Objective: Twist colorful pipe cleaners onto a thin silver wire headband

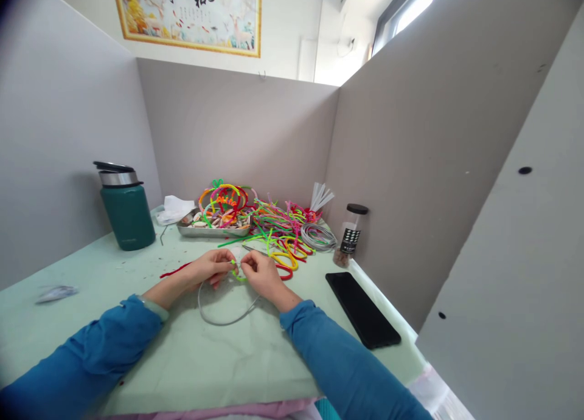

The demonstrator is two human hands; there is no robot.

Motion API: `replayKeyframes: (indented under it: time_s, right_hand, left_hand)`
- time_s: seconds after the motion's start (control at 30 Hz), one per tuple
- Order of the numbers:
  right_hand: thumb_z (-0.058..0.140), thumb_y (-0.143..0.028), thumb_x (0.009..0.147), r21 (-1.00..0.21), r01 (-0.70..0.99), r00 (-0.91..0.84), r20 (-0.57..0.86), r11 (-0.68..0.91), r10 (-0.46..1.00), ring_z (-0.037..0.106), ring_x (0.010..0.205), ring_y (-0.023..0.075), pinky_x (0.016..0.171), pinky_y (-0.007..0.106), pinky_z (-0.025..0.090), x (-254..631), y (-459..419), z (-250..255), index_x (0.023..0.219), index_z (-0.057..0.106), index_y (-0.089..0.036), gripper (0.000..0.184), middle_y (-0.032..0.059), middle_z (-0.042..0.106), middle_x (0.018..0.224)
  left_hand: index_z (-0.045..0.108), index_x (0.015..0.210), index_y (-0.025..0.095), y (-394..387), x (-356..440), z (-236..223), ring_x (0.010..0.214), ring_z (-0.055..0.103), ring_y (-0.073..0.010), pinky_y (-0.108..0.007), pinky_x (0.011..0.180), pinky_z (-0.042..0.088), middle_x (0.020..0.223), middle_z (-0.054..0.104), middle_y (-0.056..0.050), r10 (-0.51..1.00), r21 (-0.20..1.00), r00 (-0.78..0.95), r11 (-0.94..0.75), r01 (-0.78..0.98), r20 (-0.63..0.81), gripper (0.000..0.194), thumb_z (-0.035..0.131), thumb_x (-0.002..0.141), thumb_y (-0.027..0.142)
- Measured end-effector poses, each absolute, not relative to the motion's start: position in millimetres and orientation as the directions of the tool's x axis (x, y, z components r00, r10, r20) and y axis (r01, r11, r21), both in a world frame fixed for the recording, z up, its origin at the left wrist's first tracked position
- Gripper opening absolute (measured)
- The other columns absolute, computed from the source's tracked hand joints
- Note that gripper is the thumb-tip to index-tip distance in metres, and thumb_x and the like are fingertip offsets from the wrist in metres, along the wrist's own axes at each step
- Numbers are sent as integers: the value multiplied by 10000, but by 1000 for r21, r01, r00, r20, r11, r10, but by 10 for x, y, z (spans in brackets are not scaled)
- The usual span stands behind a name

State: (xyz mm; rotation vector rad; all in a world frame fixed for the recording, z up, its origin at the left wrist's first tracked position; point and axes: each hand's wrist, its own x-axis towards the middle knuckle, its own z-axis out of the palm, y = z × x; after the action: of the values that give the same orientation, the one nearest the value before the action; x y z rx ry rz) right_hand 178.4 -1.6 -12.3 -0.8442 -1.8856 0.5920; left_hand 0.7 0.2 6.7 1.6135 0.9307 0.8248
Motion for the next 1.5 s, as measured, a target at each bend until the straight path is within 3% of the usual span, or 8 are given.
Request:
replayKeyframes:
  time_s: [0.2, 0.37, 0.5, 0.7, 0.93, 1.13, 1.5]
  right_hand:
    - [461, -220, 748, -743, 259, -277, 555, 618, 784, 480, 572, 103, 527, 209, 371, 1793, 35, -166, 792, 554, -171, 114, -15, 540, 646]
    - [472, -219, 743, -770, 228, -272, 537, 596, 798, 474, 563, 101, 513, 205, 366, 1791, 59, -189, 792, 549, -173, 102, -19, 529, 634]
    - [471, -217, 742, -764, 223, -274, 547, 606, 791, 464, 554, 99, 509, 203, 360, 1794, 47, -181, 781, 549, -171, 99, -22, 516, 618]
    - [471, -214, 736, -759, 229, -266, 554, 610, 789, 452, 549, 97, 503, 201, 350, 1799, 33, -155, 768, 549, -166, 97, -23, 507, 613]
    - [469, -200, 730, -742, 249, -279, 561, 622, 780, 453, 553, 94, 511, 198, 350, 1807, -4, -120, 761, 554, -160, 100, -25, 509, 612]
    - [466, -203, 728, -743, 257, -273, 557, 618, 784, 456, 554, 98, 506, 201, 351, 1803, 3, -127, 761, 555, -164, 103, -22, 514, 612]
    - [468, -213, 740, -725, 283, -295, 557, 628, 776, 465, 560, 103, 519, 207, 359, 1800, -12, -120, 773, 556, -170, 103, -13, 529, 628]
  left_hand:
    - [524, 830, 156, -21, -24, 120, 334, 305, -48, -212, 373, 405, 417, 403, 76, 862, 999, 506, -37, 10, 27, 184, 588, 714, 284]
    - [530, 845, 156, -52, -8, 170, 357, 361, -31, -226, 369, 416, 732, 590, -12, 870, 994, 493, 50, -95, 3, 180, 572, 726, 284]
    - [538, 808, 138, -32, -13, 153, 426, 473, -63, -246, 442, 454, 732, 586, -25, 879, 993, 477, 61, -103, -5, 177, 613, 685, 240]
    - [519, 745, 133, 5, -16, 127, 519, 557, -103, -246, 516, 465, 701, 591, -35, 918, 999, 397, 17, -43, 1, 200, 634, 683, 284]
    - [494, 753, 143, 19, -25, 131, 528, 580, -129, -241, 530, 455, 572, 576, -6, 902, 991, 427, -108, 74, 67, 264, 661, 653, 321]
    - [460, 758, 159, 77, -23, 106, 489, 565, -116, -241, 516, 449, 546, 525, 49, 899, 962, 418, -217, 165, 131, 317, 693, 602, 308]
    - [466, 721, 165, 106, -6, 58, 464, 512, -91, -194, 463, 379, 513, 511, 58, 895, 881, 369, -370, 296, 252, 296, 669, 605, 347]
